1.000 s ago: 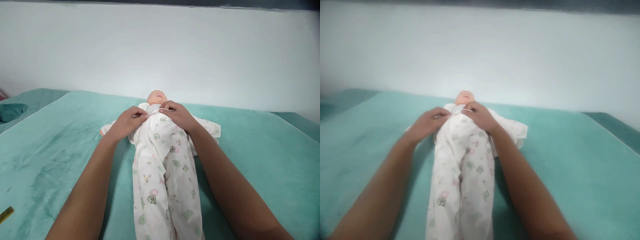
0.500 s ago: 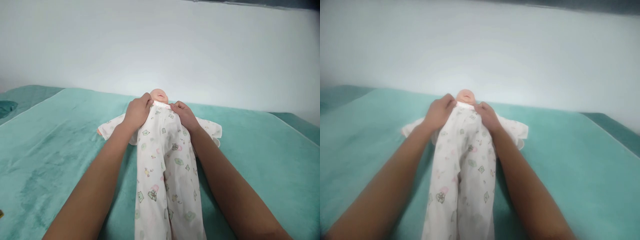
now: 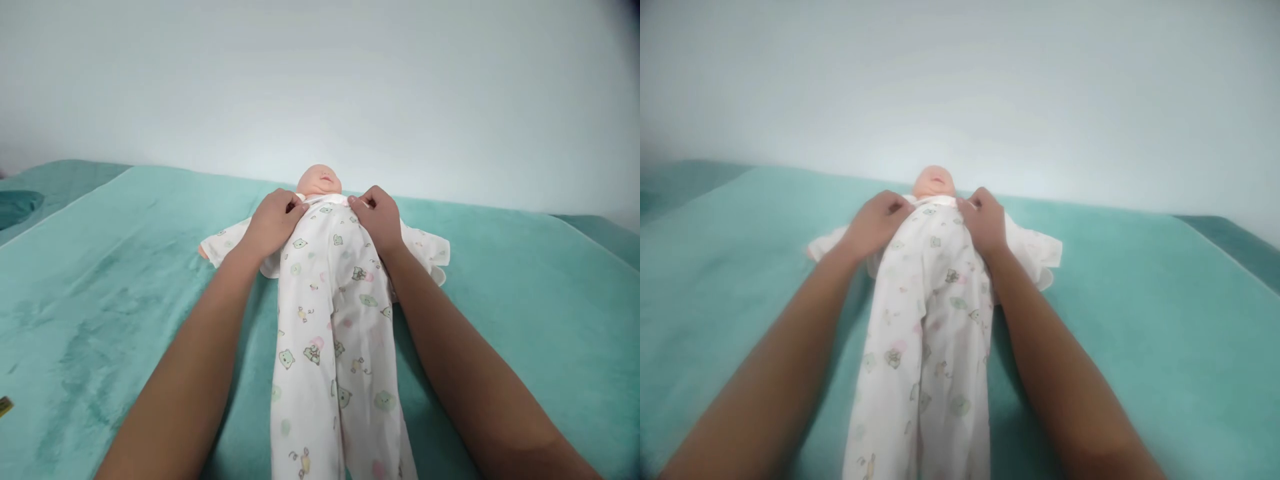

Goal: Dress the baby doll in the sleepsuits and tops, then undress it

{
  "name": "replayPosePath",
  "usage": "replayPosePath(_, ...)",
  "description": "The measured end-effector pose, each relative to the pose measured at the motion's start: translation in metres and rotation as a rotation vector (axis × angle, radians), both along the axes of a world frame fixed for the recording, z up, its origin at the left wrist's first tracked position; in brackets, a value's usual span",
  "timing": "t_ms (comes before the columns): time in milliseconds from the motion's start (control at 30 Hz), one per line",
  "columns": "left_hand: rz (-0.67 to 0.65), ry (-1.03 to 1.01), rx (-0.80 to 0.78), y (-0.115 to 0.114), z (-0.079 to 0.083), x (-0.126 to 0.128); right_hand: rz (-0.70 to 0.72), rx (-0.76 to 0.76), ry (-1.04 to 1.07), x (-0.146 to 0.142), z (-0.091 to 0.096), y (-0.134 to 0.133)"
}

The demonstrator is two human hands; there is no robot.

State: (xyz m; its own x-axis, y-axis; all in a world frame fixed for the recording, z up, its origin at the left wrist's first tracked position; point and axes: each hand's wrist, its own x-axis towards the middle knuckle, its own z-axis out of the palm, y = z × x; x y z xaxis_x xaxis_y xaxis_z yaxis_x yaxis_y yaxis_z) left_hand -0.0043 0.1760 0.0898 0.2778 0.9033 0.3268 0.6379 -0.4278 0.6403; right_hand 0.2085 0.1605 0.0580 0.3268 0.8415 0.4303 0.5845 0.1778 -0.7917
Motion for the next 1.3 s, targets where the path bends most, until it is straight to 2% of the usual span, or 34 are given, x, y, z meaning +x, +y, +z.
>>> replayPosePath(133,-0.008,-0.029,-0.005,-0.003,-0.003,-0.007,0.103,-0.057,-0.051,0.0,0.002,-0.003)
replayPosePath(233,0.06,-0.008,0.019,0.003,-0.006,-0.005,0.173,-0.106,-0.018,-0.001,0.003,-0.004)
replayPosePath(333,0.128,0.026,0.046,0.013,-0.008,-0.002,0.137,-0.151,-0.004,-0.001,0.003,-0.002)
replayPosePath(467,0.157,0.036,0.076,0.024,-0.011,0.002,0.032,-0.11,-0.061,0.003,0.002,0.006)
replayPosePath(600,0.14,-0.004,0.05,0.024,-0.013,0.004,-0.025,-0.083,-0.037,0.007,-0.001,0.013)
replayPosePath(733,0.08,-0.064,0.016,0.019,-0.016,0.004,0.062,-0.114,0.097,0.004,-0.009,0.01)
replayPosePath(900,0.152,-0.19,0.098,0.006,-0.029,0.0,0.16,0.058,0.258,-0.002,-0.021,-0.004)
replayPosePath(1000,0.235,-0.272,0.148,-0.013,-0.037,-0.004,0.187,0.076,0.285,-0.005,-0.019,-0.025)
replayPosePath(1100,0.296,-0.342,0.094,-0.049,-0.04,-0.011,0.228,-0.002,0.235,-0.009,-0.011,-0.051)
replayPosePath(1200,0.329,-0.397,0.011,-0.104,-0.041,-0.023,0.248,-0.101,0.19,-0.014,-0.005,-0.082)
replayPosePath(1300,0.235,-0.399,-0.127,-0.175,-0.046,-0.041,0.278,-0.113,0.133,-0.021,-0.005,-0.124)
